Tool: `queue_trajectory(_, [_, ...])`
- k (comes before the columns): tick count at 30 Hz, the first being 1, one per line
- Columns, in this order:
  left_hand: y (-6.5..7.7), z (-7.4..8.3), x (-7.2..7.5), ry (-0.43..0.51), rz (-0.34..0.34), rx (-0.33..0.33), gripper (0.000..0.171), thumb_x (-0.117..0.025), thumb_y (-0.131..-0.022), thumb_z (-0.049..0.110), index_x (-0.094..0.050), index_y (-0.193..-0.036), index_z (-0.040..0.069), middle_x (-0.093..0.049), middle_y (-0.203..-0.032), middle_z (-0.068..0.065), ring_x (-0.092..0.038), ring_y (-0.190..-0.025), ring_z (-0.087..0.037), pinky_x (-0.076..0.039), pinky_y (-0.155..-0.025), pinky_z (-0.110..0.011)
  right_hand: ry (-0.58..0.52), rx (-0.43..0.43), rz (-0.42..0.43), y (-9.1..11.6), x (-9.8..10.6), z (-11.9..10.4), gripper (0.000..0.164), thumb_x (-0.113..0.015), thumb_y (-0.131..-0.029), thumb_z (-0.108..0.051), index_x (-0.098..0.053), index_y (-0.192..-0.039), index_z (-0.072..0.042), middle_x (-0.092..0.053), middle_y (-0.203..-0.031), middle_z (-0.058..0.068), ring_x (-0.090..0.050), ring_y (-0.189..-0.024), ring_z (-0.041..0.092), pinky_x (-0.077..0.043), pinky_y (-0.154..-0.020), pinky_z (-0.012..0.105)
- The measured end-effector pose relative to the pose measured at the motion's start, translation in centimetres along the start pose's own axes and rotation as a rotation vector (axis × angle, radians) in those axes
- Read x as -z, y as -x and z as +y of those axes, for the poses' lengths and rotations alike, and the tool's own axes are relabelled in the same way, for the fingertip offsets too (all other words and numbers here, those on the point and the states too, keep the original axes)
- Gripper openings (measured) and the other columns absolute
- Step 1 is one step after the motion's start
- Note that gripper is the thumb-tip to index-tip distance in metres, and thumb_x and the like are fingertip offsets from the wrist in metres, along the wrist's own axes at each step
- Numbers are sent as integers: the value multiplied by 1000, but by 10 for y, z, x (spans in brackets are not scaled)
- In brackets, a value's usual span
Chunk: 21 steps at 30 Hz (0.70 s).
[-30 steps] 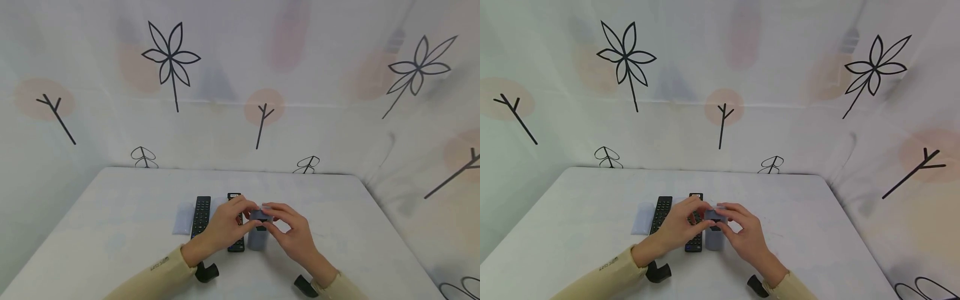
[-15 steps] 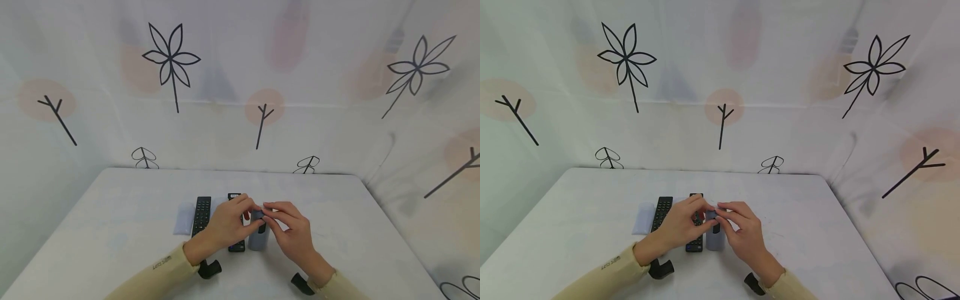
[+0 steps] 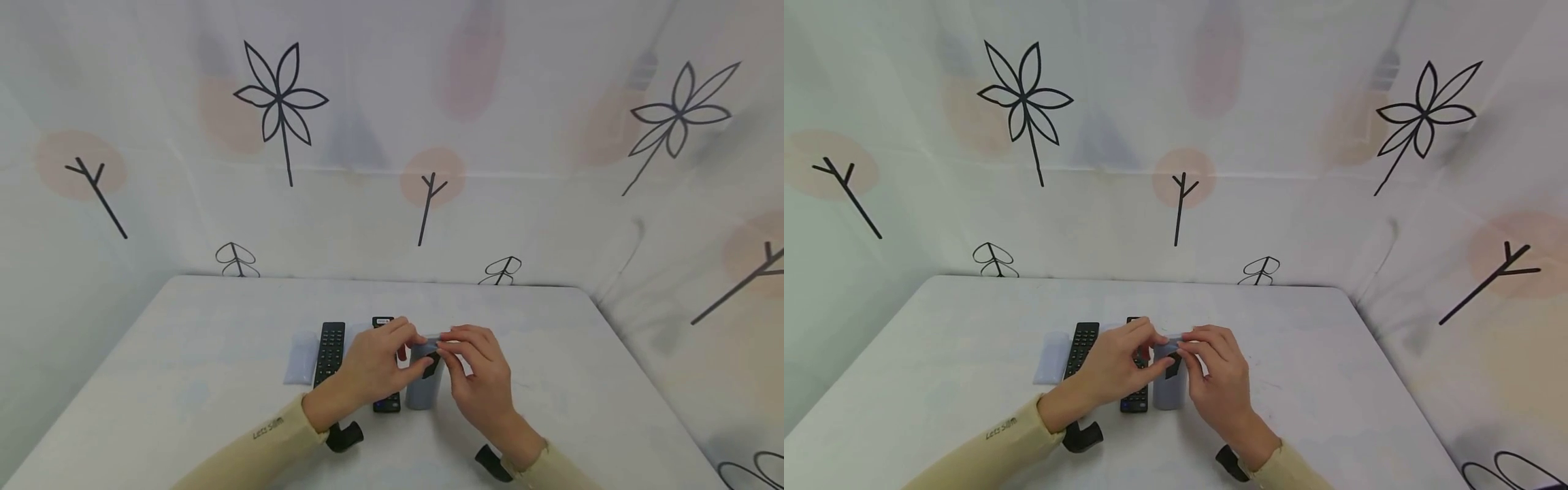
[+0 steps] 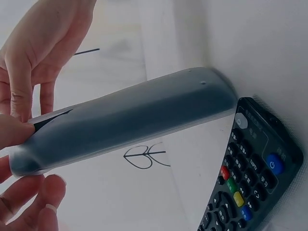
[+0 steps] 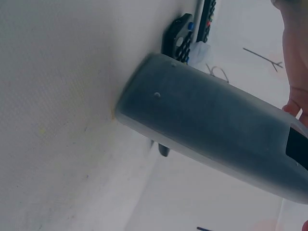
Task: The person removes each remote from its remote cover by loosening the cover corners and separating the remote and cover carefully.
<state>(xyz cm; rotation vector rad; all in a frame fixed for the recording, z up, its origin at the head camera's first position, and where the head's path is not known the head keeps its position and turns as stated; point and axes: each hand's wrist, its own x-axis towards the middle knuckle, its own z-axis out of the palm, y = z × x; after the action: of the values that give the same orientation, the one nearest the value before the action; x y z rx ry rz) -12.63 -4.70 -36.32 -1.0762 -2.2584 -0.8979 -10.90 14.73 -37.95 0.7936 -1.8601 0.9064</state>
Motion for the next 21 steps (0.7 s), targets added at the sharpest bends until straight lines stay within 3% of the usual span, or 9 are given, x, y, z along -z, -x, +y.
queue_trajectory(8, [1,1,2,13,-13,-5,22,-80,-84,22,-62,-94,13,-61,-86,6,-59,-64,-6,-39,-55,-7,50,-65,-61,-1,5,-4,33,-56,-103,-28,-68,-90,0,-65,-99,10,-65,-87,24,-49,-80,15])
queue_trajectory(12, [1,1,1,23,-19,-2,22,-80,-84,21,-63,-94,13,-60,-87,6,-59,-63,-7,-40,-55,-7,48,-145,-130,-4,10,-6,12,-67,-96,-11,-66,-91,-1,-68,-96,7,-69,-86,24,-49,-81,14])
queue_trajectory(13, [0,0,1,23,-17,-2,22,-80,-84,21,-63,-95,13,-60,-86,6,-59,-63,-7,-40,-56,-7,53,-157,-144,-6,11,-6,6,-71,-92,-5,-66,-91,-1,-69,-95,6,-69,-85,23,-50,-81,15])
queue_trajectory(16, [0,0,1,25,-10,-2,21,-80,-84,21,-63,-95,13,-60,-86,6,-58,-63,-6,-40,-55,-8,45,-222,-193,-14,17,-7,20,-77,-80,8,-67,-91,-5,-72,-93,0,-70,-86,19,-50,-76,18])
queue_trajectory(21, [1,-1,1,23,0,4,21,-80,-84,21,-63,-94,14,-60,-85,7,-56,-64,-4,-40,-55,-8,-12,-392,-316,-29,26,-6,19,-77,-82,5,-71,-89,-12,-73,-91,-7,-69,-88,15,-51,-71,33])
